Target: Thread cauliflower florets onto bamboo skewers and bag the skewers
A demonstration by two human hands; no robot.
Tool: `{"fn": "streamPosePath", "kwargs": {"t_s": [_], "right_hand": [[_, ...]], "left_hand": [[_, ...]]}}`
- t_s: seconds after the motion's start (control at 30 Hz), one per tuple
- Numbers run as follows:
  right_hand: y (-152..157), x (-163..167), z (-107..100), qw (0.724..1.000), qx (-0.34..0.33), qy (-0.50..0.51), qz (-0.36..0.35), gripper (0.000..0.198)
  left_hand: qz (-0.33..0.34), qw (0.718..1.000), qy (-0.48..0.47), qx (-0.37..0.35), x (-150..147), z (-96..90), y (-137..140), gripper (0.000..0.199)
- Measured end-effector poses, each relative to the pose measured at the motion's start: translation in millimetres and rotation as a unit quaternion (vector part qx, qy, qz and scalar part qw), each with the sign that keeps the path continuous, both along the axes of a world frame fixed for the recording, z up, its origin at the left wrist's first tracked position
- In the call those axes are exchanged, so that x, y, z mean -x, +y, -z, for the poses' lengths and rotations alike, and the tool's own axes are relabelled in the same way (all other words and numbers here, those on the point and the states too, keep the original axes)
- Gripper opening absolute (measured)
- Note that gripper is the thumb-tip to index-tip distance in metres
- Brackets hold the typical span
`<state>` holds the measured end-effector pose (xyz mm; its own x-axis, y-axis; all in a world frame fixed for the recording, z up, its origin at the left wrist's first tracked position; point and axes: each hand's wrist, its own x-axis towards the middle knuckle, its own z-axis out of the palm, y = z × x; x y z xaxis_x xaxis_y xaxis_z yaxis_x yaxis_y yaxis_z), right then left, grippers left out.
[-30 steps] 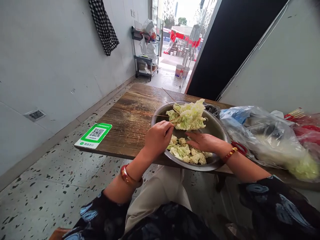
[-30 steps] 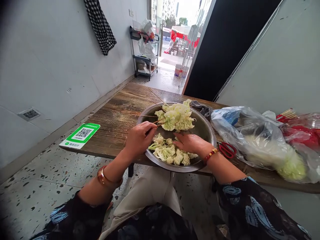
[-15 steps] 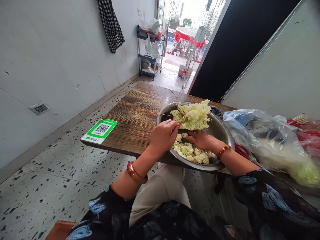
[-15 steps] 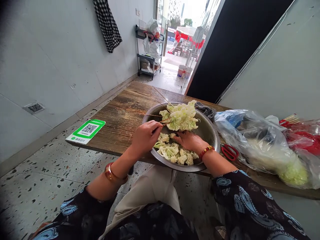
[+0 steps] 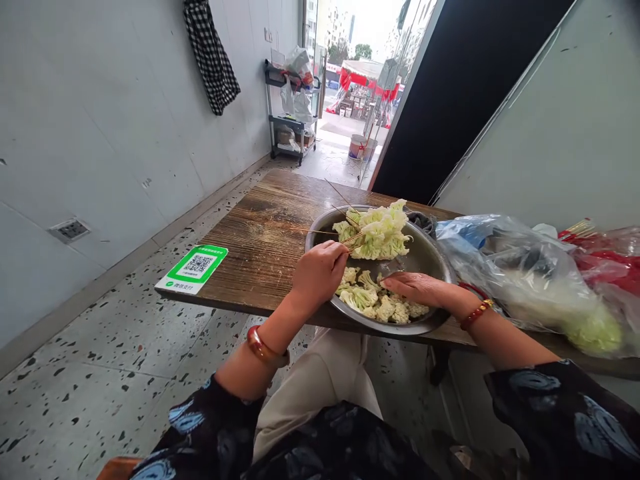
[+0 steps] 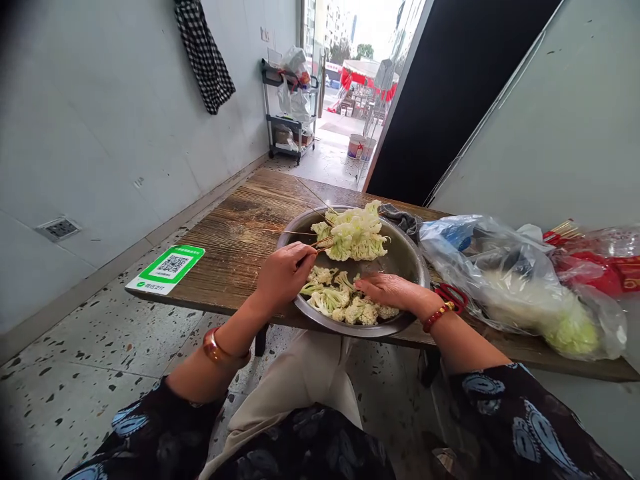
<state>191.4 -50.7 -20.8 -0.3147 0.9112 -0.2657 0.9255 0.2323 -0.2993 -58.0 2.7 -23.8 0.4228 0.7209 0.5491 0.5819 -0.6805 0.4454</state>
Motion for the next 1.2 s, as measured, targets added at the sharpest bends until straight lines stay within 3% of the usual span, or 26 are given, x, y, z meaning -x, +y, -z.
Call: {"fn": "streamPosePath", "kwargs": {"t_s": [0.17, 0.33, 0.5, 0.7, 1.03, 1.13, 1.2], "right_hand": [[-4, 2, 1, 0.999, -0.03, 0.009, -0.011, 0.053], [-21, -1, -5, 0.986, -0.163, 0.013, -0.024, 0.045], [-45, -16, -2, 0.971, -0.23, 0.065, 0.014, 0.035], [-58, -19, 4, 0.964, -0.252, 0.075, 0.032, 0.036], [-60, -15, 4, 0.954, -0.278, 0.094, 0.052, 0.039], [-63, -15, 4, 0.937, -0.308, 0.155, 0.064, 0.035], [-67, -15, 5, 0.908, -0.335, 0.229, 0.102, 0.032]], "left_hand": [[0.018, 0.999, 0.048, -0.003, 2, -3.7, 3, 0.024], [0.028, 0.994, 0.102, -0.037, 4, -12.2, 3, 0.025], [0.039, 0.98, 0.178, -0.083, -3, -27.2, -1, 0.027], [0.077, 0.96, 0.253, -0.096, -30, -38.4, 10, 0.027], [0.072, 0.949, 0.304, -0.034, -75, -33.0, 33, 0.024], [0.065, 0.952, 0.299, -0.022, -88, -30.0, 34, 0.025], [0.056, 0.952, 0.3, -0.007, -94, -26.6, 35, 0.024]]}}
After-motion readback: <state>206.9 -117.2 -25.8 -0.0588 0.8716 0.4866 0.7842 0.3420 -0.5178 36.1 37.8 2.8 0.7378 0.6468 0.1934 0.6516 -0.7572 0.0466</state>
